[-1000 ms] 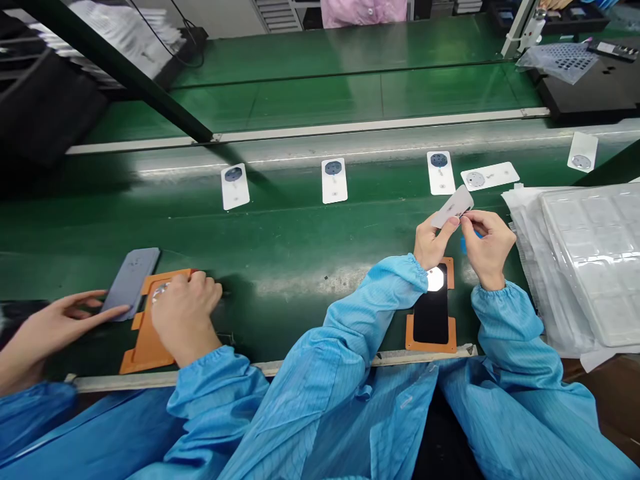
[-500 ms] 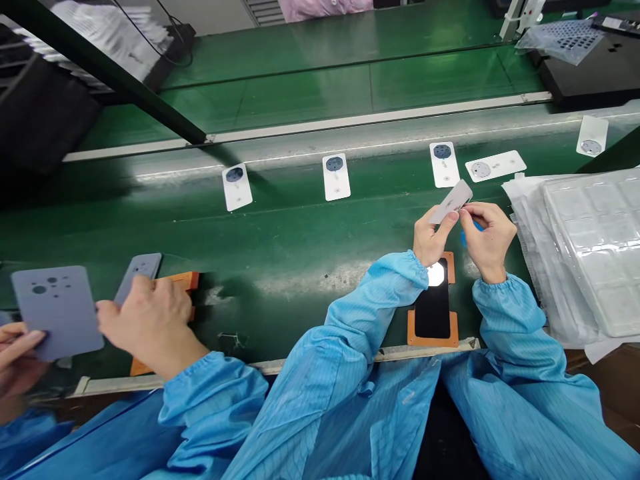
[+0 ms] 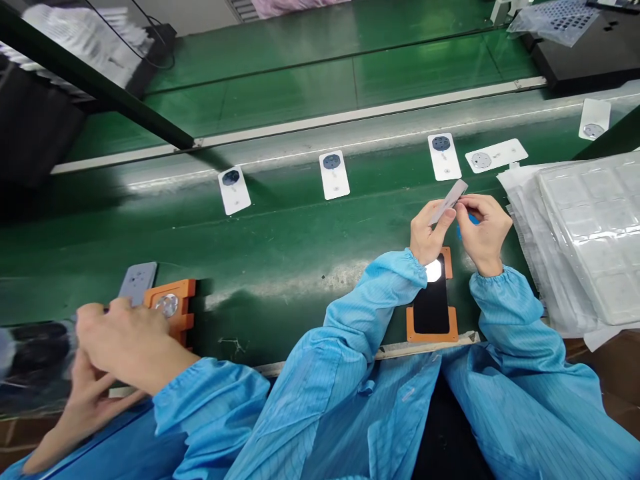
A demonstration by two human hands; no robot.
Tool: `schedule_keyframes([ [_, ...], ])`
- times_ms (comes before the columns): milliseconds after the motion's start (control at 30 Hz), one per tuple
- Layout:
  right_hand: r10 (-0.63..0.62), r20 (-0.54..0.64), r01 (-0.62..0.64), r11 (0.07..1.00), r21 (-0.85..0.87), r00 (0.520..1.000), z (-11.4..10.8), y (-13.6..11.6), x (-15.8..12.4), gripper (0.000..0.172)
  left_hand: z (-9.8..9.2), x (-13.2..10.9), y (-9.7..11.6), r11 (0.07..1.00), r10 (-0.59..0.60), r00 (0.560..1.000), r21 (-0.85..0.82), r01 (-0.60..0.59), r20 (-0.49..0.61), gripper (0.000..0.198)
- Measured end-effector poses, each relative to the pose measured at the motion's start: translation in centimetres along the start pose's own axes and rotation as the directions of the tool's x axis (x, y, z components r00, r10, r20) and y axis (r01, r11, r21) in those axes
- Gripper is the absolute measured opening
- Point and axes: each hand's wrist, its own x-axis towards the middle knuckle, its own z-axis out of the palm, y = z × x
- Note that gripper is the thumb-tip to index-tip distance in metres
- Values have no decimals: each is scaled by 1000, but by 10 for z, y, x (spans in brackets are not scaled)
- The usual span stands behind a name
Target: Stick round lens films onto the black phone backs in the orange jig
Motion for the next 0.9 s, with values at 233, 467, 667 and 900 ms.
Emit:
schedule_keyframes([
  [233, -2, -24, 3, 1000, 29, 1000, 2, -1, -1, 10, 0, -2, 4, 993, 87, 995, 76, -90, 41, 53],
  [467, 27, -35, -26, 999, 39, 999, 2, -1, -2, 10, 3, -3, 7, 986, 128, 990, 97, -134, 60, 57],
  [667, 54, -29, -55, 998, -35, 998, 1, 2, -3, 10, 4, -8, -1, 963, 196, 975, 166, -212, 103, 55],
  [900, 106, -2, -105, 983, -147, 994, 9, 16, 5, 6, 9, -2, -18, 999, -41, 999, 2, 41, -32, 63],
])
